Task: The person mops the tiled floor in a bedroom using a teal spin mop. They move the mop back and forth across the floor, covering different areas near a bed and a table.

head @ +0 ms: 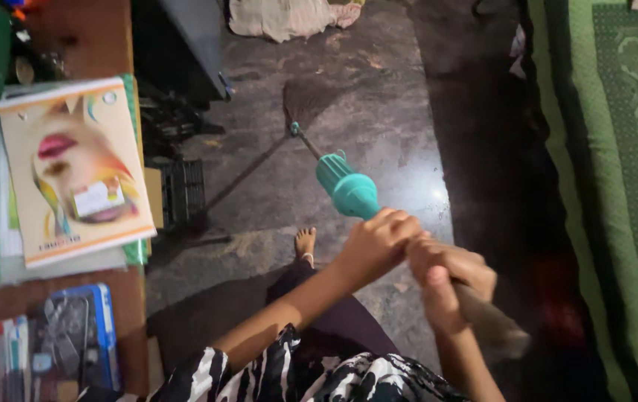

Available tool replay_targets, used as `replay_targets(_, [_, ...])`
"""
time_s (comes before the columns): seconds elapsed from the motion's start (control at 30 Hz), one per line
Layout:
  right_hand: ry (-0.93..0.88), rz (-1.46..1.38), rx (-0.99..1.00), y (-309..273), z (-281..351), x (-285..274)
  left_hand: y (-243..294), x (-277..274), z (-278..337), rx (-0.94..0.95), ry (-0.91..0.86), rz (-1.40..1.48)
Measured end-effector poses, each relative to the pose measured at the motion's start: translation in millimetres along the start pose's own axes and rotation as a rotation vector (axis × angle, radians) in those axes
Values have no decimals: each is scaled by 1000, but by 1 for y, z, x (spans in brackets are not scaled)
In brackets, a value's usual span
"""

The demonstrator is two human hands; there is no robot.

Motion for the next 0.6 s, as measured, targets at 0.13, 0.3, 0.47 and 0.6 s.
replay_targets(0.13, [22,-38,9,-67,58,-23,86,15,14,56,10,46])
replay_targets(0.3, [89,12,-28,-129,130,-71,174,45,22,150,-67,94])
replay_targets(0.47, [293,58,10,-152,183,-88,217,71,30,231,-73,74])
replay_targets(0.6, [363,93,-67,-132,202,-85,215,84,37,235,-104,41])
Point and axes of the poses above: each hand's wrist, its own z-axis away from the middle knuckle, its own x-axis out of the palm, y = z × x, the point moved 1 cm from there along -z, towards the middle knuckle, and after that the axes turned 15 degrees about -y, right-handed, at the moved point
